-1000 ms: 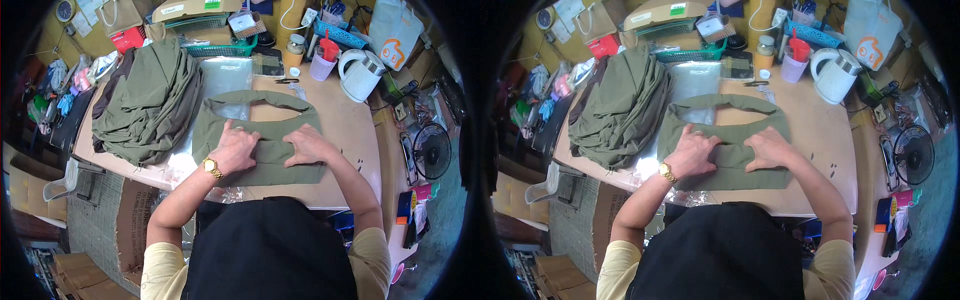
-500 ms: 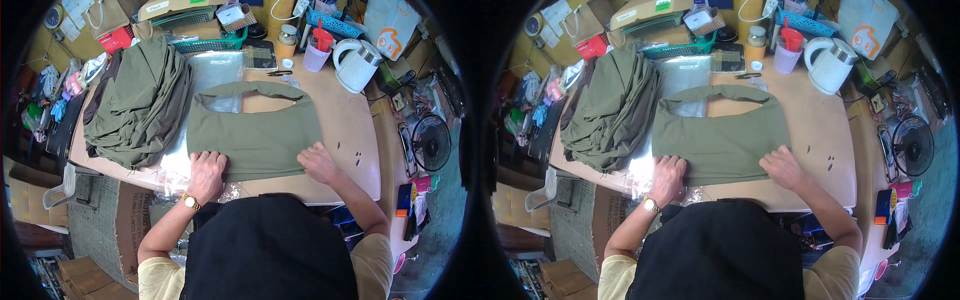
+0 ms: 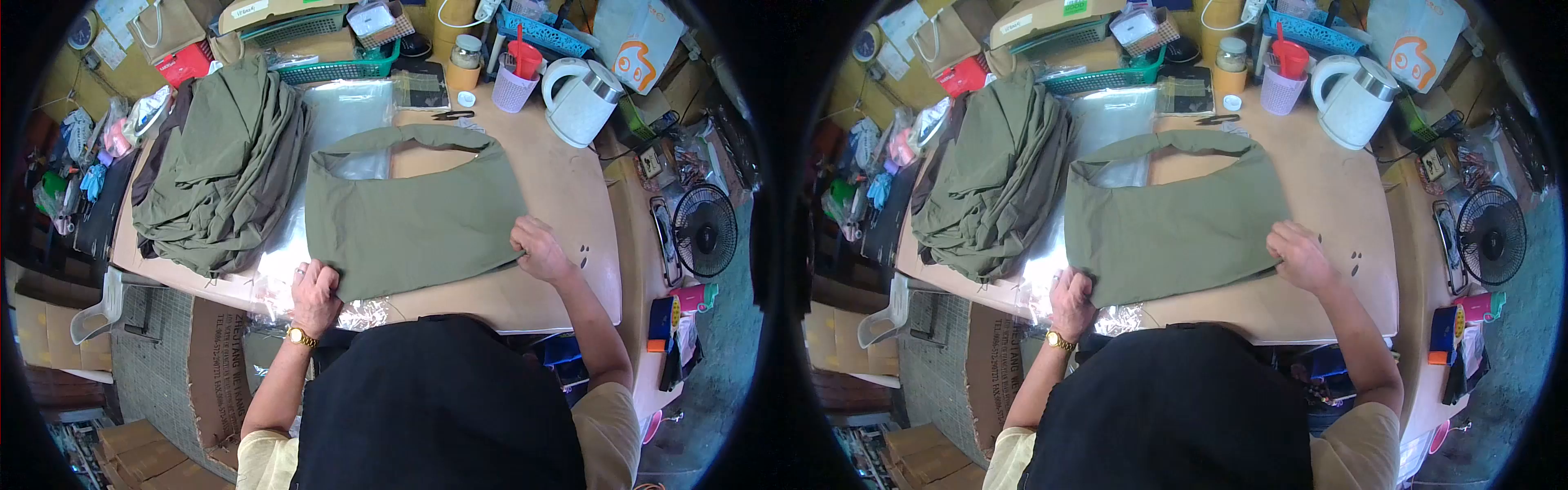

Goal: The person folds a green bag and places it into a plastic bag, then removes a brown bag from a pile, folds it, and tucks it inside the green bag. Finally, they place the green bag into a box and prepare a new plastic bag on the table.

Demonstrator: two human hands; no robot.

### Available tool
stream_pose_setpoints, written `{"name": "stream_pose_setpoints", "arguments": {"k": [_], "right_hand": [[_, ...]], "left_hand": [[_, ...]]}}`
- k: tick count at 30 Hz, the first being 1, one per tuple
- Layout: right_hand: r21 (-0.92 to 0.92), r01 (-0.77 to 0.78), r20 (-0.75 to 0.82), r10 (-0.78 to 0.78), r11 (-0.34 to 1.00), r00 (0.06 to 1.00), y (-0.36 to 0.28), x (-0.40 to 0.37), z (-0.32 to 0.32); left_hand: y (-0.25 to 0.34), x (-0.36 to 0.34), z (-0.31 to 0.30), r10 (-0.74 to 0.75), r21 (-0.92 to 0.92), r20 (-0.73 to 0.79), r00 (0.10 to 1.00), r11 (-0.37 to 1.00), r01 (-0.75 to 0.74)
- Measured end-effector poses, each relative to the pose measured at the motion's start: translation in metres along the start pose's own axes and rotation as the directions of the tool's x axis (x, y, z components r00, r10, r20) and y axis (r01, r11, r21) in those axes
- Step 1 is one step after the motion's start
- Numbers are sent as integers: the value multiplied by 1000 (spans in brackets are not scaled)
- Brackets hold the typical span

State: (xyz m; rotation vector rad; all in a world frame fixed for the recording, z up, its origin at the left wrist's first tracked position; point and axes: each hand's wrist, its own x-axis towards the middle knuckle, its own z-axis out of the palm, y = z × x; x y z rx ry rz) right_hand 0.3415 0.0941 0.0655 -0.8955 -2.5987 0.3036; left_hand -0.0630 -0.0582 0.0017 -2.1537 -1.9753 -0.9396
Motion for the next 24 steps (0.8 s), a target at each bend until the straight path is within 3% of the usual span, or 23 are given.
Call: {"name": "stream_pose_setpoints", "arguments": {"k": [2, 6, 8, 9, 11, 12, 14, 15, 16, 18, 20, 22, 24], "right_hand": [[-76, 71, -72, -77, 995, 994, 14, -3, 13], [-78, 20, -173, -33, 997, 984, 29, -12, 32], [-90, -73, -106, 64, 993, 992, 26, -10, 31], [-95, -75, -111, 64, 993, 992, 23, -11, 27], [-51, -240, 93, 243, 970, 965, 13, -11, 10], [-57, -238, 81, 242, 970, 967, 2, -11, 1], [-387, -210, -1, 227, 898, 974, -34, -9, -9], [-288, -236, -37, 235, 928, 971, -50, -3, -5], [-182, -257, -70, 248, 949, 966, -65, 5, 1], [-199, -221, -80, 209, 955, 975, -72, 22, 24], [-220, -199, -100, 181, 955, 978, -56, 28, 44], [-318, -207, 8, 221, 925, 975, -27, 41, 52], [-273, -235, 23, 251, 933, 968, -15, 46, 59]], "left_hand": [[-4, 3, 1, 21, 49, 183, 983, 998, -30], [0, 16, -3, 45, -11, 207, 977, 999, -43], [-3, 21, -11, 22, 4, 370, 929, 1000, -26], [3, 25, -25, 27, 3, 367, 930, 1000, -30], [25, 33, -70, -75, 80, 541, 838, 996, 37], [39, 39, -81, -67, 80, 532, 844, 996, 29], [76, 45, -85, -43, 103, 374, 926, 995, 5], [84, 45, -71, -36, -31, 347, 937, 998, 50], [95, 47, -51, -39, 1, 327, 944, 999, 41], [93, 47, -12, -30, 36, 305, 952, 999, 20], [80, 46, 24, -114, 173, 279, 954, 983, 67], [73, 50, 31, -112, 181, 291, 950, 982, 60], [70, 52, 32, -129, 185, 312, 941, 980, 73]]}}
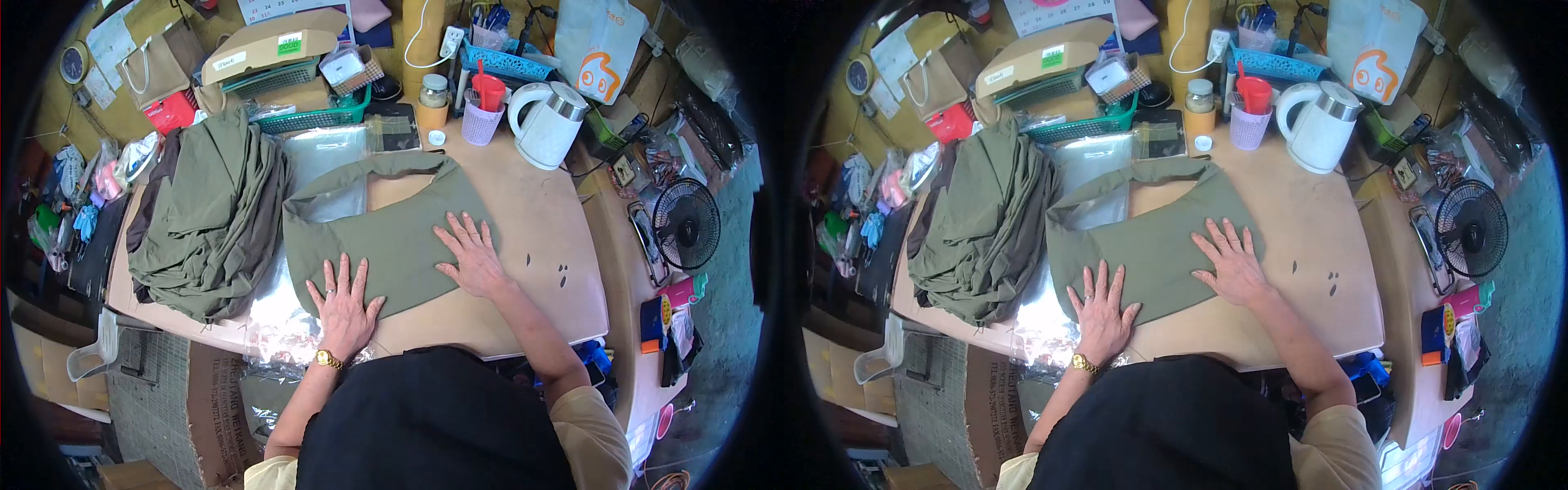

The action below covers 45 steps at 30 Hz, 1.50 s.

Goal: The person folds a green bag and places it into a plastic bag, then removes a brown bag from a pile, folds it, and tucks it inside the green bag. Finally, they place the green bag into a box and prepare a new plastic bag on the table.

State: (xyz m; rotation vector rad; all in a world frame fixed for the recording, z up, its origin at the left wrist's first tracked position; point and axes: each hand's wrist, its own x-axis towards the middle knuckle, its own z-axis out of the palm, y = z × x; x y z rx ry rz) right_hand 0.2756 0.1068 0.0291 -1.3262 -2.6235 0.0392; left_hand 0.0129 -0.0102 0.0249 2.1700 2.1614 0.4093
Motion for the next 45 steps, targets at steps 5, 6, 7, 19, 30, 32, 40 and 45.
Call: {"name": "stream_pose_setpoints", "arguments": {"k": [5, 6, 7, 19, 30, 32, 40, 45], "right_hand": [[-13, -36, 146, 37, 999, 989, -22, -42, -3], [-24, -55, 171, 58, 998, 984, -31, -58, -6], [-24, -51, 172, 55, 998, 984, -36, -65, -11], [399, 1, -207, 88, 917, 974, -51, 37, -45], [583, -135, -460, 462, 801, 758, 4, 66, 59], [641, -63, -465, 452, 765, 761, 8, 65, 64], [183, -314, -631, 356, 932, 689, 15, 76, 42], [290, -339, -562, 446, 895, 697, 44, 62, 54]], "left_hand": [[-11, -33, -24, 35, -26, 85, 996, 999, -33], [-15, -48, -24, 45, -25, 134, 990, 999, -42], [-18, -56, -23, 55, -26, 186, 981, 998, -51], [3, 40, -63, 2, -152, -129, 992, 988, -22], [-71, 77, 19, -323, -485, -497, 805, 873, 50], [-67, 72, 19, -423, -625, -463, 779, 779, 51], [-87, 74, 23, -400, -372, -748, 530, 914, 165], [-90, 71, 30, -631, -761, -573, 523, 646, -53]]}}
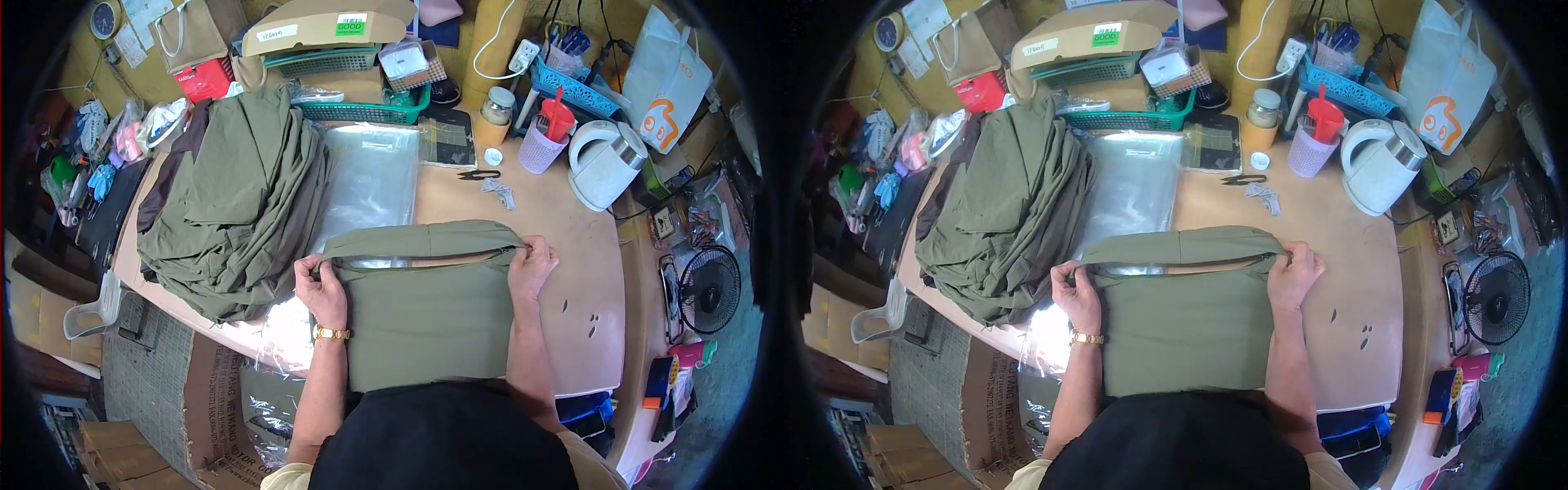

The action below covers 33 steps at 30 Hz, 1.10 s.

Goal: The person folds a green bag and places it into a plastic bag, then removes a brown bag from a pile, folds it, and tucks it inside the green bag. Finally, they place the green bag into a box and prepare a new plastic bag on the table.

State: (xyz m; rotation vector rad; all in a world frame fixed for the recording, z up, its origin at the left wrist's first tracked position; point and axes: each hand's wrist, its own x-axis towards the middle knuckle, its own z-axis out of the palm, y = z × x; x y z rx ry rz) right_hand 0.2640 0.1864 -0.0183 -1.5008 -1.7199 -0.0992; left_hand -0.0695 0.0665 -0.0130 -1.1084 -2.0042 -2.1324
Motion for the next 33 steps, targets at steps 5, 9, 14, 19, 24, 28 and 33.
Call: {"name": "stream_pose_setpoints", "arguments": {"k": [5, 9, 14, 19, 24, 28, 33], "right_hand": [[63, 35, -133, -26, 997, 991, -3, -4, -6], [230, 23, -121, 5, 973, 993, -14, 0, -6], [50, -70, 54, 68, 996, 996, 4, -2, -2], [396, 81, -136, -29, 915, 990, -10, -4, -14], [315, 14, -52, 2, 949, 999, -5, -10, -18], [296, 52, -81, -29, 954, 996, -8, -8, -15], [168, 187, -123, -168, 968, 978, -23, -2, -21]], "left_hand": [[-2, -5, 1, 48, -95, -10, 999, 994, -49], [17, 0, 2, 179, -37, 10, 984, 983, -178], [-9, -2, -6, 24, 8, 63, 998, 1000, -24], [1, -4, -6, 59, -17, -42, 997, 998, -60], [-15, -7, -8, 53, -38, -13, 999, 998, -54], [24, 4, -1, 469, 414, -10, 883, 806, -423], [93, -43, 27, 137, -131, 646, 751, 989, -68]]}}
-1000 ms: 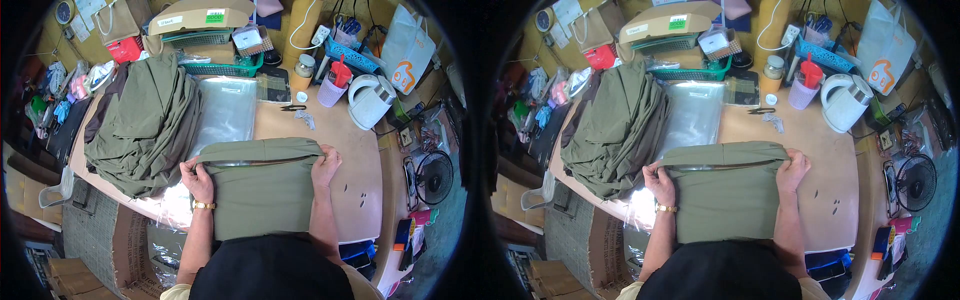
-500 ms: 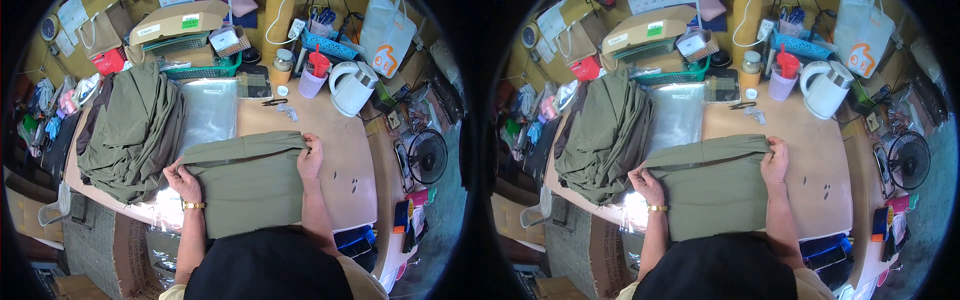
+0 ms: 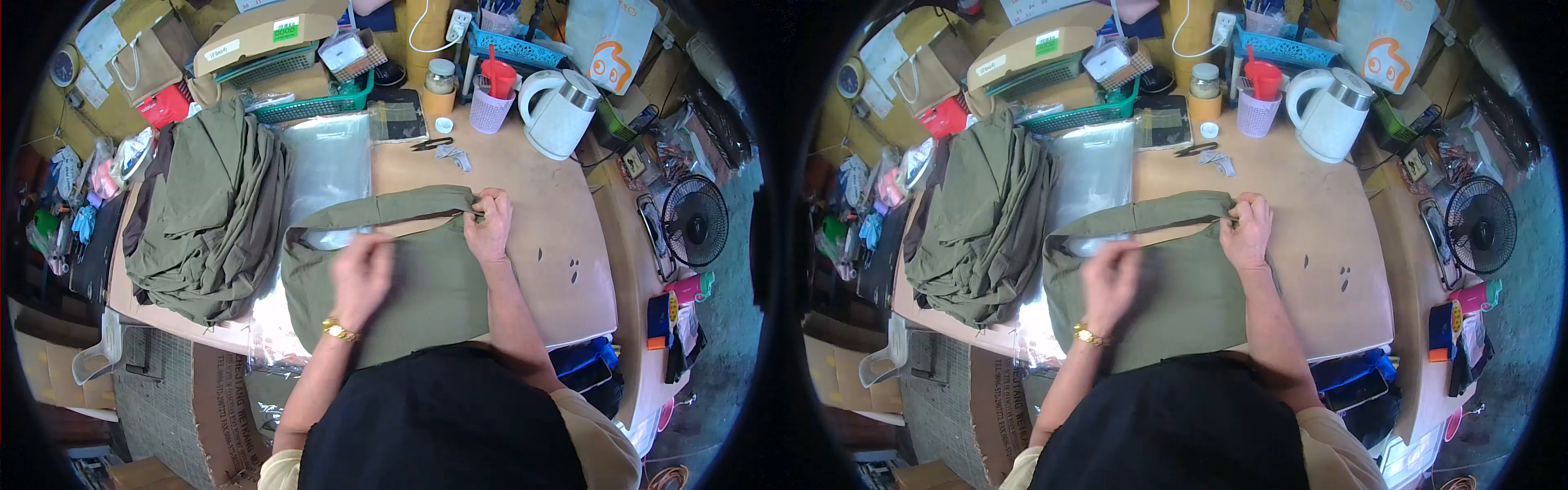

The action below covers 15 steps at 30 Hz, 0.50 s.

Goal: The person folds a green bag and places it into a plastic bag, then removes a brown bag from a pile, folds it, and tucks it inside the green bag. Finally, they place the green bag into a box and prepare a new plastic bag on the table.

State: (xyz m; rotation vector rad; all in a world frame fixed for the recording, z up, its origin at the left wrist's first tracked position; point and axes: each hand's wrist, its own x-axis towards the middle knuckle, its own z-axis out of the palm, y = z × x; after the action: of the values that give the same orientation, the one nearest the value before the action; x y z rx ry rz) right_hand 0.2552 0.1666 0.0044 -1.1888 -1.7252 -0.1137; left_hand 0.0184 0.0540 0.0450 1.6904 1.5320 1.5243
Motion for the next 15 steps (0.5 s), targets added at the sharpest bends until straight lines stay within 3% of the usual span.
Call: {"name": "stream_pose_setpoints", "arguments": {"k": [1, 2, 3, 4, 5, 7, 8, 9, 10, 11, 12, 13, 15], "right_hand": [[6, 2, 2, -2, 1000, 1000, -5, 0, -3], [13, 27, -10, -27, 1000, 1000, -10, 2, -6], [20, 55, -29, -54, 998, 998, -15, 7, -8], [24, 61, -38, -60, 998, 997, -19, 8, -12], [63, 81, -14, -80, 995, 997, -23, 7, -17], [87, 100, -3, -100, 991, 995, -30, 12, -33], [147, 105, 113, -123, 983, 986, -35, 18, -45], [208, 105, 227, -152, 973, 962, -39, 24, -58], [326, -66, 335, -50, 943, 941, -41, 28, -70], [317, -64, 324, -44, 946, 945, -35, 30, -71], [523, -296, 356, 111, 799, 928, -26, 31, -71], [680, -480, 420, 243, 554, 875, -24, 35, -73], [580, -524, 476, 263, 624, 839, -17, 43, -78]], "left_hand": [[27, 5, 10, -194, -53, 324, 926, 973, 223], [12, 5, 34, -251, -264, 529, 811, 859, 438], [15, 9, 52, -305, -457, 627, 717, 601, 656], [14, 18, 68, -368, -517, 678, 636, 376, 769], [12, 25, 78, -358, -519, 678, 642, 387, 763], [15, 38, 94, -547, -696, 592, 592, 24, 718], [14, 38, 96, -550, -744, 524, 651, 77, 664], [14, 36, 96, -537, -741, 532, 655, 79, 667], [13, 32, 96, -539, -745, 487, 687, 153, 649], [13, 28, 95, -538, -743, 443, 717, 227, 629], [27, 25, 89, -516, -747, 430, 741, 257, 613], [34, 20, 87, -509, -743, 440, 740, 257, 618], [45, 10, 83, -477, -724, 454, 753, 295, 623]]}}
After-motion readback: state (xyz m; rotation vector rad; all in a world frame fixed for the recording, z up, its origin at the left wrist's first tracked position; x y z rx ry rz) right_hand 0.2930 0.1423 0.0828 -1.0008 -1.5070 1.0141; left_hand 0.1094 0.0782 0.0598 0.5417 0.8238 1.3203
